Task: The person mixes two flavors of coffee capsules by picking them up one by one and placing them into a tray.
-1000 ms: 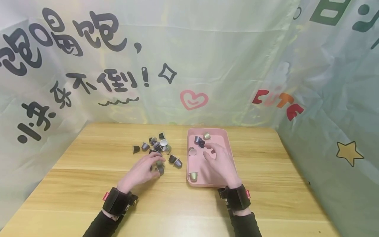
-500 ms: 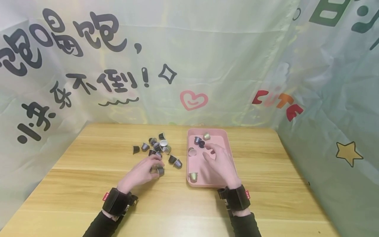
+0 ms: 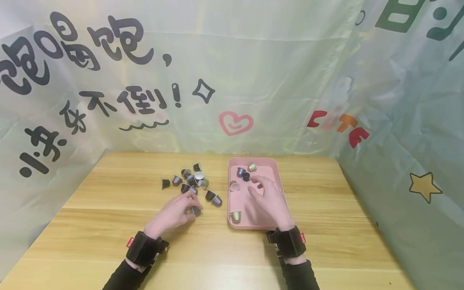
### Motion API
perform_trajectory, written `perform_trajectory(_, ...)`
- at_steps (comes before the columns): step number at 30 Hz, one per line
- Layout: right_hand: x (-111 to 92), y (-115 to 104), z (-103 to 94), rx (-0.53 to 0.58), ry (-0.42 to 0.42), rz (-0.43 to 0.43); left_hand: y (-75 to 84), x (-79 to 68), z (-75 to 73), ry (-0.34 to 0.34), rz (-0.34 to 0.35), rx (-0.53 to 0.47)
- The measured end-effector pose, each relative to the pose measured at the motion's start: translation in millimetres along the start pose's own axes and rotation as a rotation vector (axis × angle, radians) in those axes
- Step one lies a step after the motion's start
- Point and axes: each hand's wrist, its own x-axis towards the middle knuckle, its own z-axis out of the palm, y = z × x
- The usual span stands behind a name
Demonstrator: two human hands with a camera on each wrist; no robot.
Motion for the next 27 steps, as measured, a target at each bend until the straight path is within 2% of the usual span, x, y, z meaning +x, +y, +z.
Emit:
perform_trajectory(10,-0.1,-0.2,0.1,0.0,0.003,0.01,-2.8,0.6,2.3,0.004,0.024,-0.035)
perform_trajectory(18,0.5,1.1,0.0,0.011,0.005,0.01,-3.2,0.4,0.8,-0.033,-0.013,-0.085)
perform_trajectory(27,0.6,0.9,-0.2,0.017,0.002,0.007,-4.3,0.2,0.6,-0.056,-0.032,-0.075)
